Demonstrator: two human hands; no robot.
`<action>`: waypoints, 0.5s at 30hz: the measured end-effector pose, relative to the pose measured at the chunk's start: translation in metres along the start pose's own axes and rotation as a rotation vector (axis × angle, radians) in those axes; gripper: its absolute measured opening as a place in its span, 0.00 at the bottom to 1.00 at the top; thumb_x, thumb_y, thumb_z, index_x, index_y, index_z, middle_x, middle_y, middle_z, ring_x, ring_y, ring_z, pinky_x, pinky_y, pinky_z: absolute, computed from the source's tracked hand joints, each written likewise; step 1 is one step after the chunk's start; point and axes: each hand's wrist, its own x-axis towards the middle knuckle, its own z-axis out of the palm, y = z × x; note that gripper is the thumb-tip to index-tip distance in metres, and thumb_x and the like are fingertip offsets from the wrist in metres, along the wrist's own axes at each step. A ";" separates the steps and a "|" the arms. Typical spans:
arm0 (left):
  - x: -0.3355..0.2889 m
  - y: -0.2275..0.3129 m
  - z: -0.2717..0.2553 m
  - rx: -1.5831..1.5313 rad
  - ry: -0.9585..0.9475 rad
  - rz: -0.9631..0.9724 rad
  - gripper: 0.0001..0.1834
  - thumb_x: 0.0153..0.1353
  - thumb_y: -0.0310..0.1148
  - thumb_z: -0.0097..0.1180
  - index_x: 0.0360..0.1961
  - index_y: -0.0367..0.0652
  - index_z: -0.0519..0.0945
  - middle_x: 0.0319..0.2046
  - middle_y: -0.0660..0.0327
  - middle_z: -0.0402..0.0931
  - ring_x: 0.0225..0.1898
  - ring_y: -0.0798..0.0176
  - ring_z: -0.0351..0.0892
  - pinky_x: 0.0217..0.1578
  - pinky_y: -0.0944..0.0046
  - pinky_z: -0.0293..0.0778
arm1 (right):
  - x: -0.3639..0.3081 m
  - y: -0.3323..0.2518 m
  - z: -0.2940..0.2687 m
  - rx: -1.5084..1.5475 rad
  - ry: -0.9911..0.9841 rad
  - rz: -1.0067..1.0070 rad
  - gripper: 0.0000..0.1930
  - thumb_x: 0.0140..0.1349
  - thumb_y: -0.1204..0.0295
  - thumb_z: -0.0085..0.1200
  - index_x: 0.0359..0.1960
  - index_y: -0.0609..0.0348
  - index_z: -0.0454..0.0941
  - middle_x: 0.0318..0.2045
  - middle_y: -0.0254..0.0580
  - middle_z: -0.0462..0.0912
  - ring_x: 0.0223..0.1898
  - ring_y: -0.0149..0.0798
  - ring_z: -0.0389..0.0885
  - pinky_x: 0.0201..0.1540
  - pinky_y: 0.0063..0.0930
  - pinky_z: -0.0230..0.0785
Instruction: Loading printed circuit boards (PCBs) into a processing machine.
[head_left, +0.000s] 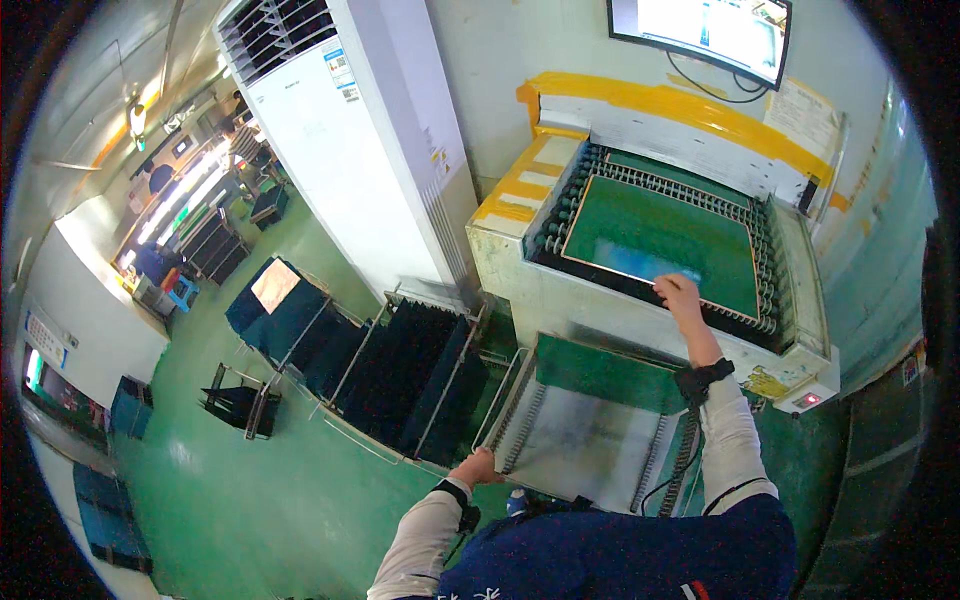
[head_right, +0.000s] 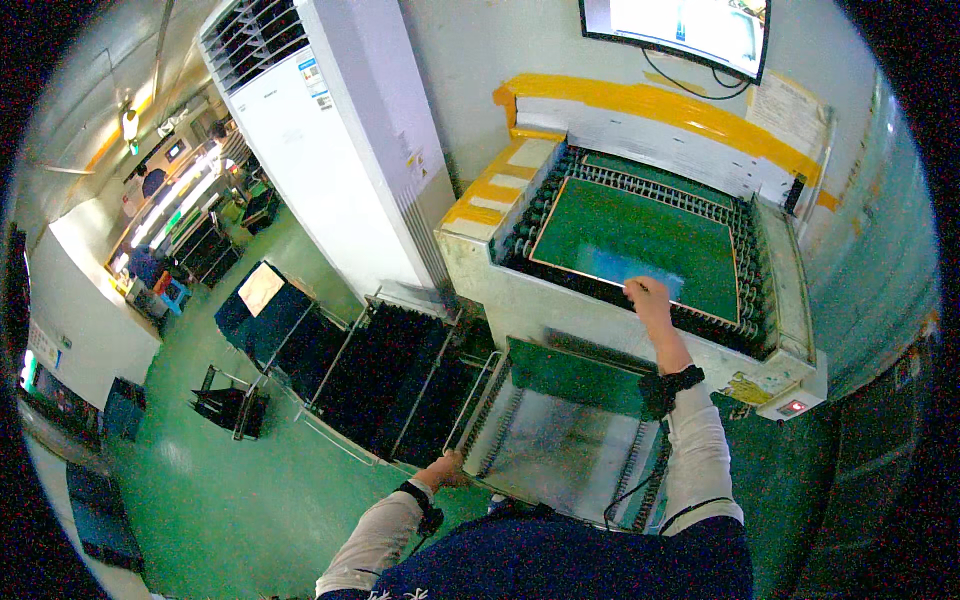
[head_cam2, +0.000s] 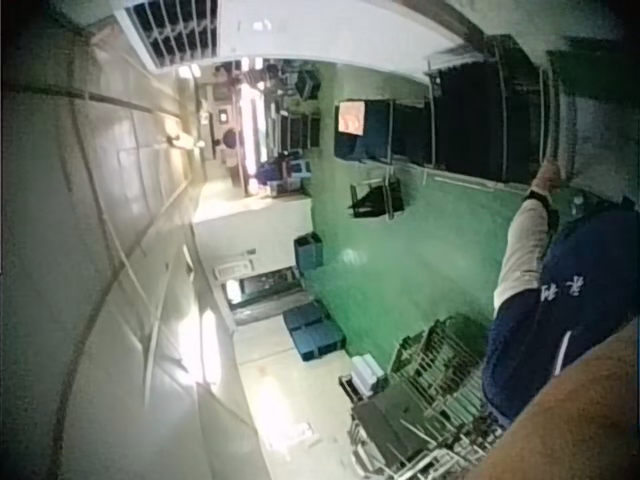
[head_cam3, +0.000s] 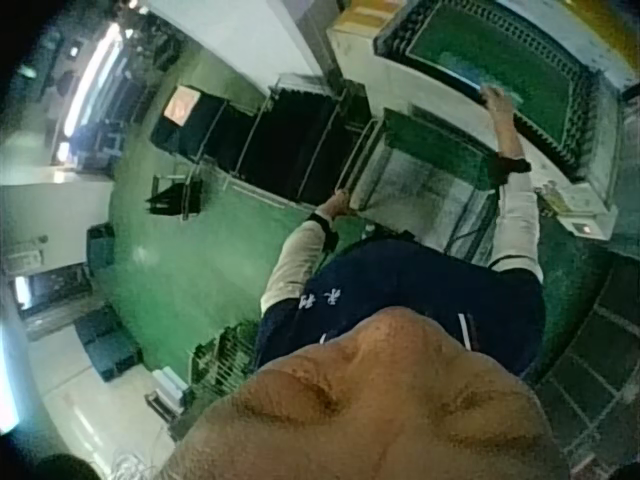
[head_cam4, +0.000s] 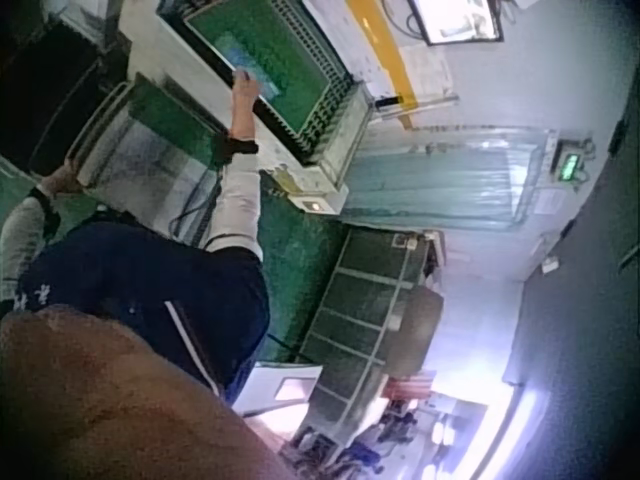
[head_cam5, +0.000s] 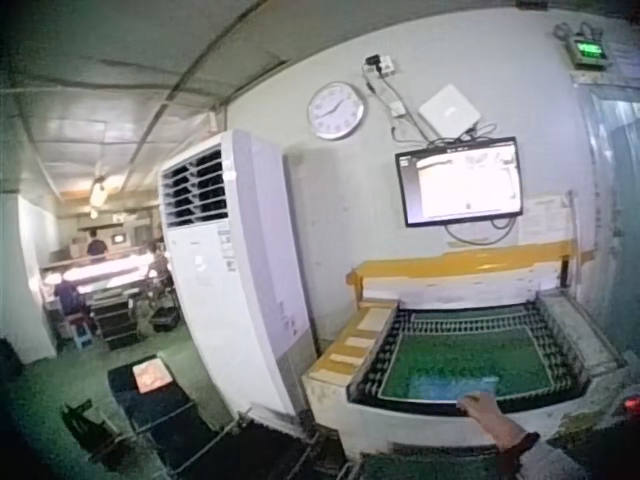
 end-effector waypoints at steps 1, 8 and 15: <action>-0.001 0.003 -0.001 0.022 0.027 0.013 0.49 0.43 0.55 0.66 0.56 0.28 0.64 0.57 0.38 0.61 0.54 0.39 0.69 0.53 0.50 0.70 | 0.006 0.013 0.000 -0.297 0.094 -0.206 0.14 0.59 0.60 0.51 0.43 0.53 0.77 0.39 0.39 0.82 0.41 0.43 0.78 0.44 0.38 0.69; 0.021 -0.010 0.019 0.145 0.028 0.016 0.47 0.43 0.53 0.67 0.55 0.27 0.65 0.56 0.39 0.62 0.54 0.39 0.69 0.54 0.50 0.69 | 0.000 0.020 0.015 -0.764 0.105 -0.242 0.19 0.57 0.58 0.53 0.51 0.44 0.75 0.59 0.38 0.68 0.60 0.51 0.62 0.61 0.55 0.53; 0.013 -0.014 0.020 0.106 0.056 0.008 0.48 0.42 0.54 0.67 0.54 0.24 0.65 0.55 0.36 0.63 0.53 0.39 0.71 0.52 0.50 0.71 | 0.043 0.027 0.007 -0.753 0.014 -0.249 0.22 0.57 0.58 0.53 0.54 0.43 0.73 0.60 0.39 0.68 0.60 0.53 0.63 0.60 0.53 0.56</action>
